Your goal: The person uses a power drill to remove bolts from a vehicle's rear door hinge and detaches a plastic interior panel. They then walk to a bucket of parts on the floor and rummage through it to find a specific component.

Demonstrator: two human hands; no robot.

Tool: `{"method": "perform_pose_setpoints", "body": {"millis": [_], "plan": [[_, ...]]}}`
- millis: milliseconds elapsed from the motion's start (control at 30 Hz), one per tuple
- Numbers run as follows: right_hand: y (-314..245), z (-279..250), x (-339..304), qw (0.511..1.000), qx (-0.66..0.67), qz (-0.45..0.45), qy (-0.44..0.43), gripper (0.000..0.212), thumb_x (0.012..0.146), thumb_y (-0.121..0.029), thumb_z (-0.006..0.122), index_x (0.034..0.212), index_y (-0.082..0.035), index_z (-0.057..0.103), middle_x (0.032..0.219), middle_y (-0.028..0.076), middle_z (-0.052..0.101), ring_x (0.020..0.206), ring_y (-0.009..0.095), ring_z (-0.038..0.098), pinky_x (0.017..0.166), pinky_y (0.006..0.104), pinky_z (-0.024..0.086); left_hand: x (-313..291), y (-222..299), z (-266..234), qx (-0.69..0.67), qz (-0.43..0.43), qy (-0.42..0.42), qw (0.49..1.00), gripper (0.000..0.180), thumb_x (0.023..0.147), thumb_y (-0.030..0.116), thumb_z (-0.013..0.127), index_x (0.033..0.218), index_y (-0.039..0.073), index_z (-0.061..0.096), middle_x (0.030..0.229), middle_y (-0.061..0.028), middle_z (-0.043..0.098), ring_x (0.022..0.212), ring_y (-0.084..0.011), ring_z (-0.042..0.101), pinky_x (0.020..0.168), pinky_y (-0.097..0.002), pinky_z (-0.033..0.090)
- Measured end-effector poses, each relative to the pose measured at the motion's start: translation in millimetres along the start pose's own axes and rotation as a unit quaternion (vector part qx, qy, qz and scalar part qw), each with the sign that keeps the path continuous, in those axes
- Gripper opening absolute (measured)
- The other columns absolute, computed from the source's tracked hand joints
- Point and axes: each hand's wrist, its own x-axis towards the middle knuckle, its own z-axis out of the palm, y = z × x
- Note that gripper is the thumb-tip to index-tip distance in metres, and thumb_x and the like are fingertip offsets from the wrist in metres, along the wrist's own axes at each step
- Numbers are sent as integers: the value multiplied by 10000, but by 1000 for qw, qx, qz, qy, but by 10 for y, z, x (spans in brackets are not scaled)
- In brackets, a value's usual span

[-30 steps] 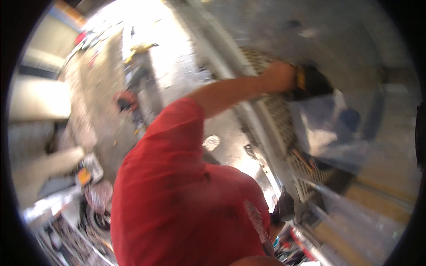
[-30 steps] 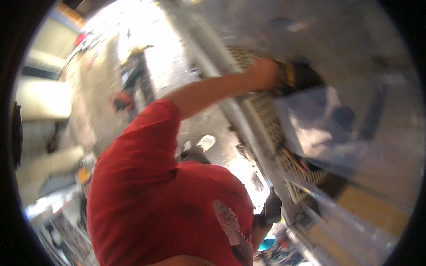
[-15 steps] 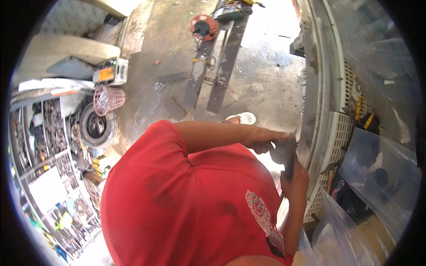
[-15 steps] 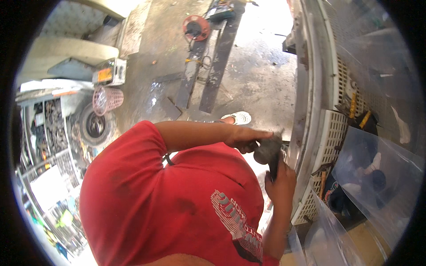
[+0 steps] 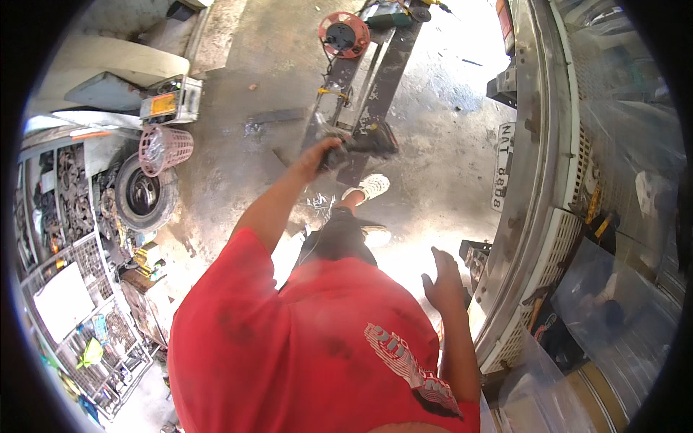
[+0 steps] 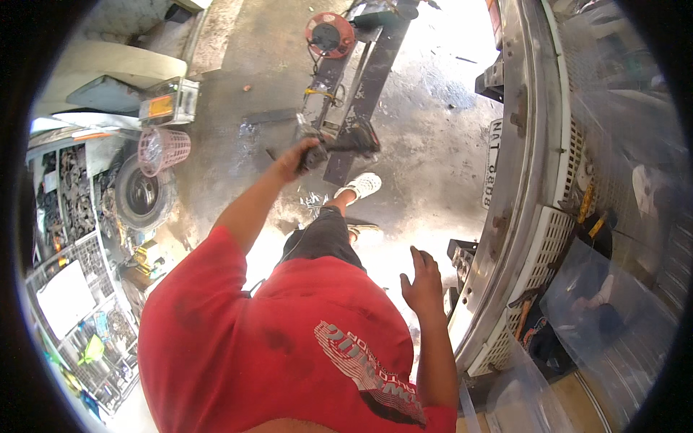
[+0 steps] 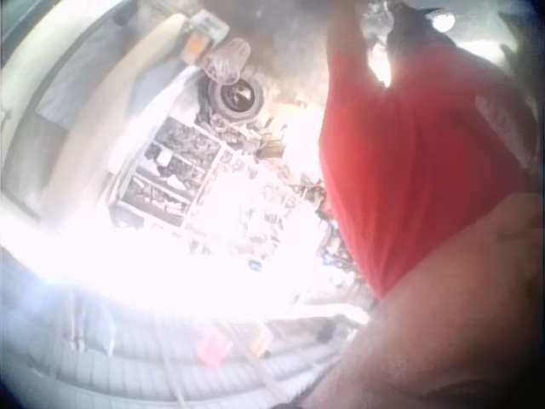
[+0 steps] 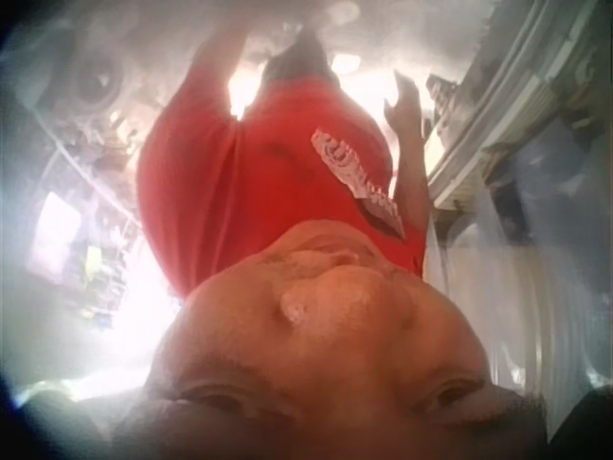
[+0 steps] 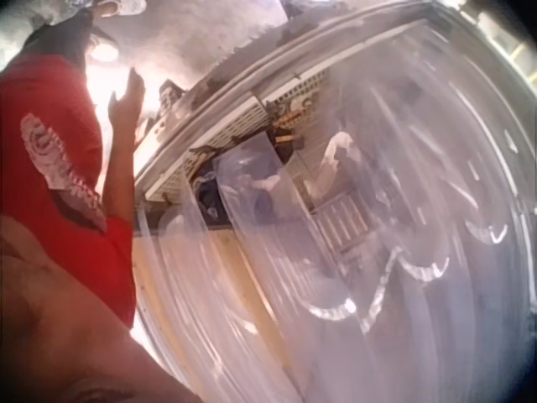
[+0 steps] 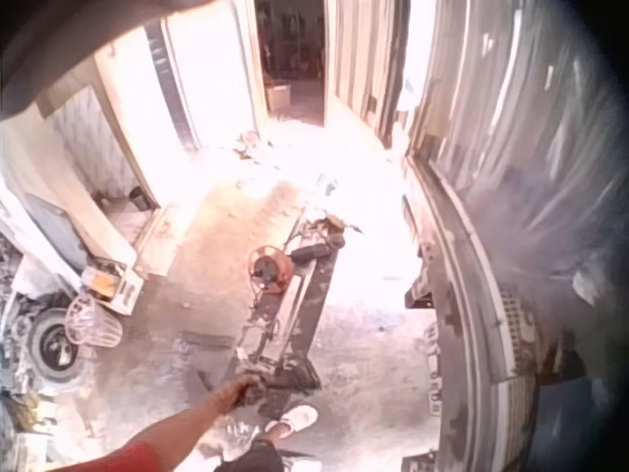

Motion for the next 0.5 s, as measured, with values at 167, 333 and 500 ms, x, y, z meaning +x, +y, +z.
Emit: {"method": "perform_pose_setpoints", "body": {"millis": [167,333,500], "plan": [[549,202,-112,991,-19,112,-75,676,865,-156,774,1481,-79,507,1447,249,529,1315,447,534,1094,510,479,942,413,-872,78,-27,36,996,454,924,411,697,1322,191,696,932,32,732,759,-81,683,606,-236,503],[487,217,259,985,40,149,-73,670,877,-154,771,1484,-78,499,1436,239,538,1328,437,536,1100,489,477,1328,680,-1070,154,-102,95,978,482,855,433,758,1250,159,724,902,18,741,743,-114,681,604,-271,457],[403,166,583,971,78,201,-104,656,877,-157,769,1474,-68,513,1407,230,561,1301,424,560,1088,480,484,1710,628,-1356,423,-137,192,875,585,770,467,840,1196,77,746,959,-44,773,780,-168,695,678,-316,489]]}}
